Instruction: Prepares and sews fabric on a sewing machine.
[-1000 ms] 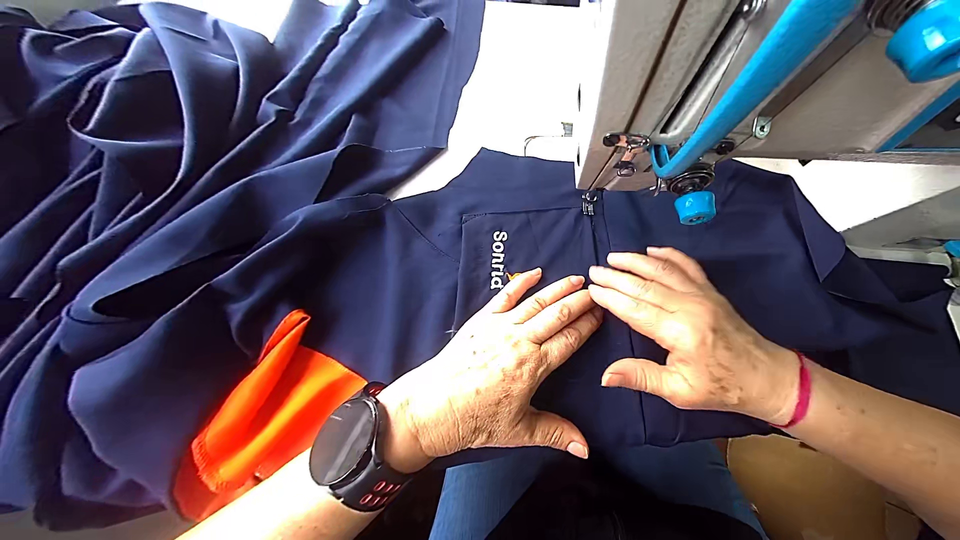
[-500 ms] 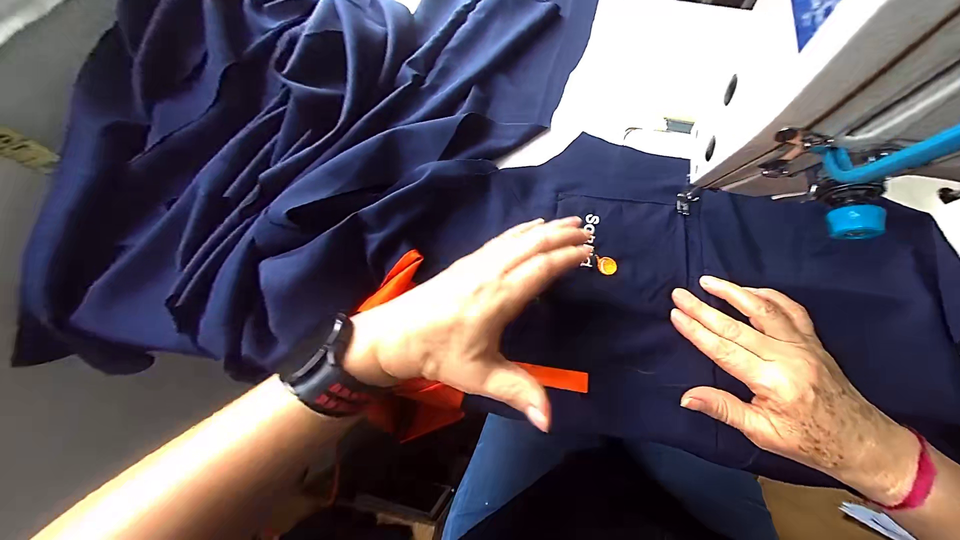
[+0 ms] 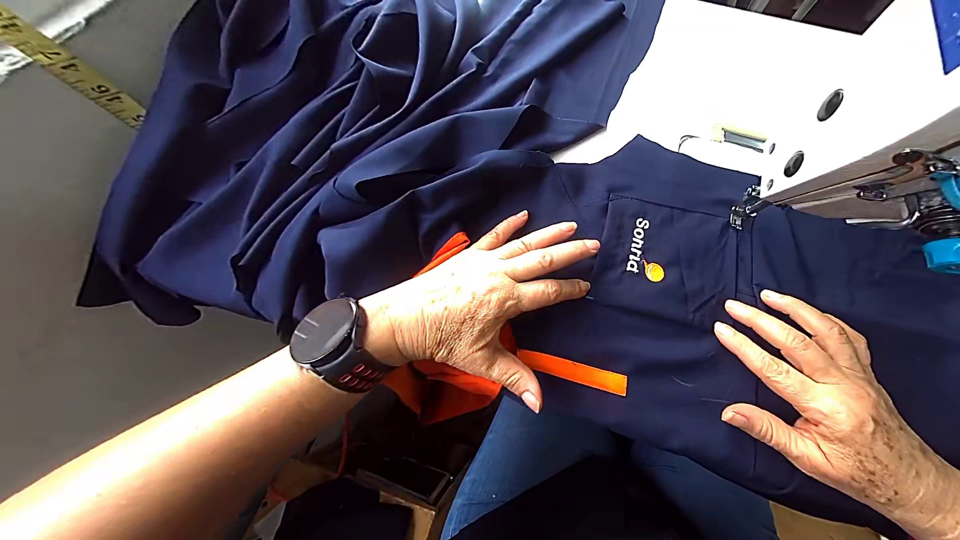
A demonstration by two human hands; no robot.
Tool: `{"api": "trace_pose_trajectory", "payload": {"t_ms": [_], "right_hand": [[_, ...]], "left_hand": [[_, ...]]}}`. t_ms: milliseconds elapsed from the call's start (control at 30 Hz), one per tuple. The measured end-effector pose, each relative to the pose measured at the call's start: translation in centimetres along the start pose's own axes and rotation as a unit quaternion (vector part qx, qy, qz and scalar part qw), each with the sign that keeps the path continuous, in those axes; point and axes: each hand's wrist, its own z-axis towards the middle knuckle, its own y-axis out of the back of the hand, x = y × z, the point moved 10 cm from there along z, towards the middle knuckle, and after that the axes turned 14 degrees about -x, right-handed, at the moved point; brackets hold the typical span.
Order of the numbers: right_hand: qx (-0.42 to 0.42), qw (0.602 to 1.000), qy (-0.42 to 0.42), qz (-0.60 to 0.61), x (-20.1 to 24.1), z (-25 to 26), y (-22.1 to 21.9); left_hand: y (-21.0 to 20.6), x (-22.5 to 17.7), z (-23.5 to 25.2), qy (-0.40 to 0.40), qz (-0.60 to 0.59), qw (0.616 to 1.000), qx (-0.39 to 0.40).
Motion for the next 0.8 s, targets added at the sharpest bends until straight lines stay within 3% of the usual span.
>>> {"api": "trace_pose_trajectory", "payload": {"t_ms": [167,367,500,667,800], "right_hand": [[-0.001,1.0,-0.004,0.0,0.5,0.2,0.2],[-0.004,1.0,-0.012,-0.001,0.7,0.4,0.2],[-0.004,1.0,-0.01,-0.002,0.8,0.4,0.1],[-0.01,1.0,-0.006,0.001,0.9,0.2,0.0],[-0.016,1.0,-0.007,0.014,0.6,0.2,0.2]], "left_hand": [[0.2,-1.1,1.3,-0.025,-0.013,1.0,-0.003],[0.1,-1.0,1.9,-0.042,0.05,0.997,-0.029],[0.4,-3.2,4.2,-0.046,0.101,0.992,-0.061],[-5.2,-7.3,6.7,-0.091,0.051,0.994,-0.039],[-7.2,-7.3,6.2,-0.128,0.033,0.991,-0.03]]}}
